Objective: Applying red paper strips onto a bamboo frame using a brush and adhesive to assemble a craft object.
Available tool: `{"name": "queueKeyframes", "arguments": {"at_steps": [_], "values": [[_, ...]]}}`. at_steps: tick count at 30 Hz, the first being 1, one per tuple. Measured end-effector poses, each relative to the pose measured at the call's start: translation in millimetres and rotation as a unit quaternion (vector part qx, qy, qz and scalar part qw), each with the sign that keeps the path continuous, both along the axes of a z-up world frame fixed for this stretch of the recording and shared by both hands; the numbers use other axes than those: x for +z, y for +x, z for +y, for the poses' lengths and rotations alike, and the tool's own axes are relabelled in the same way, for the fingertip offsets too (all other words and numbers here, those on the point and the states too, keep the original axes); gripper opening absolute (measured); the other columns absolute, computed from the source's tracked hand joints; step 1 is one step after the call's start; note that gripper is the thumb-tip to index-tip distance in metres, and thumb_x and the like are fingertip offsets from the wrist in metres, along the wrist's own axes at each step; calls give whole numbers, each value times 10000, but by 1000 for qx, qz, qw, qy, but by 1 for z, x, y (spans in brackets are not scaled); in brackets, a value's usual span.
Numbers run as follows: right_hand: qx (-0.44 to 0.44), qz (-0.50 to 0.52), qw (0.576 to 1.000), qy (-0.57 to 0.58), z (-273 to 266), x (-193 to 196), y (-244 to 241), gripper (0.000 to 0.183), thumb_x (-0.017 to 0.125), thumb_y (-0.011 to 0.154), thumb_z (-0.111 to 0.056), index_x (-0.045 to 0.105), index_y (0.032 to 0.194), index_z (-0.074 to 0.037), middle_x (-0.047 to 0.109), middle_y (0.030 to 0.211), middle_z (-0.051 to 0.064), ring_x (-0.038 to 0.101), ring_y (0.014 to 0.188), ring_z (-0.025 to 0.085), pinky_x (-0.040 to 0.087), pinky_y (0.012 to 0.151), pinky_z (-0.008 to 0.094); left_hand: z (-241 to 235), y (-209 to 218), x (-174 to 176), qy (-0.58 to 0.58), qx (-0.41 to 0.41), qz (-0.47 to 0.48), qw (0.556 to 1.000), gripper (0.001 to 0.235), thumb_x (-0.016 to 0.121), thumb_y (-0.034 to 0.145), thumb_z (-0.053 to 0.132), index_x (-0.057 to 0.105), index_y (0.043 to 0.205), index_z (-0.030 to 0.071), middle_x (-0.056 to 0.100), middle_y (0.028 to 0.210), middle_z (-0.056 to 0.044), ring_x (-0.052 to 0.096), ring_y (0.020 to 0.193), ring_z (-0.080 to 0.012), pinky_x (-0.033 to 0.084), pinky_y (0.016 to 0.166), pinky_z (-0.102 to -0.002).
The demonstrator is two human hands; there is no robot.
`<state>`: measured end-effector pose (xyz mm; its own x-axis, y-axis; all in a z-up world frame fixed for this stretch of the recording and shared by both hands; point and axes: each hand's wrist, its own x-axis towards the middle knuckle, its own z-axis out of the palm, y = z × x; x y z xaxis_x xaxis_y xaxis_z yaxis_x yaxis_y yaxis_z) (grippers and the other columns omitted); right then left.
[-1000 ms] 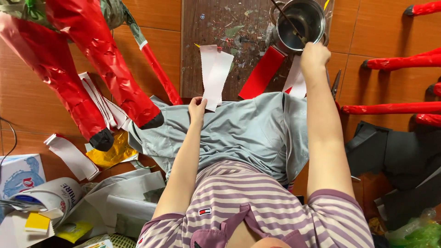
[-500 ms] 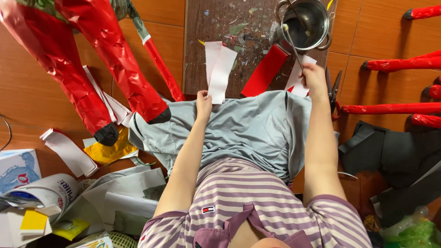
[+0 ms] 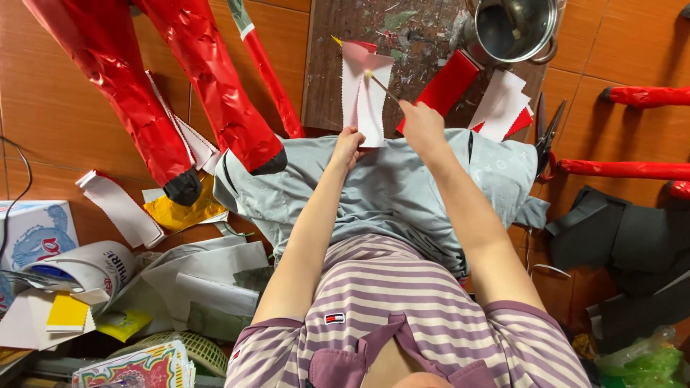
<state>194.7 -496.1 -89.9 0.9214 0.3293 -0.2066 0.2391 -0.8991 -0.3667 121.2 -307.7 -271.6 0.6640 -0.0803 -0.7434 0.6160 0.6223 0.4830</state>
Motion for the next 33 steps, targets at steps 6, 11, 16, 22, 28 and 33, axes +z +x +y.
{"name": "queueKeyframes", "arguments": {"at_steps": [6,11,16,22,28,33], "values": [[-52,-37,998,25,-16,-59,-39,436,533,922,-24,610,1349,-59,674,908,250,661,840,469,526,728,562,-3,13,4,-73,-22,25,997,422,489,804,-52,522,1224,-67,624,1084,-199,692,914,-343,658,785,-541],[-48,17,998,26,-27,25,-121,371,601,930,-87,658,1295,-119,676,939,222,651,769,451,527,679,548,-8,25,-48,-99,-32,99,990,378,476,792,-58,490,1170,-57,626,1083,-237,707,948,-436,649,754,-625],[-70,63,994,56,-44,57,-158,291,612,930,-102,724,1199,-113,686,890,225,661,827,437,532,736,522,-10,22,-49,-122,-1,72,990,304,578,930,73,494,1183,-72,535,1022,-154,651,941,-404,657,739,-665],[-108,134,976,136,-27,57,-177,262,554,993,-76,673,1219,-21,685,895,289,668,843,471,518,737,550,-21,31,3,-141,27,60,988,325,511,923,131,453,1182,-57,594,1040,-155,702,935,-488,629,699,-652],[-169,180,968,52,-53,60,-164,369,515,962,-51,628,1312,-71,679,843,276,687,785,458,541,726,533,-11,25,9,-121,11,64,991,417,463,970,131,421,1312,-103,569,1205,-228,700,986,-465,643,759,-632],[-159,99,972,140,-25,38,-88,568,510,891,26,589,1428,-140,689,947,268,650,872,490,484,760,571,-17,12,-13,-179,-15,55,982,426,423,968,136,438,1301,-130,618,1237,-318,723,981,-500,632,754,-587]]}}
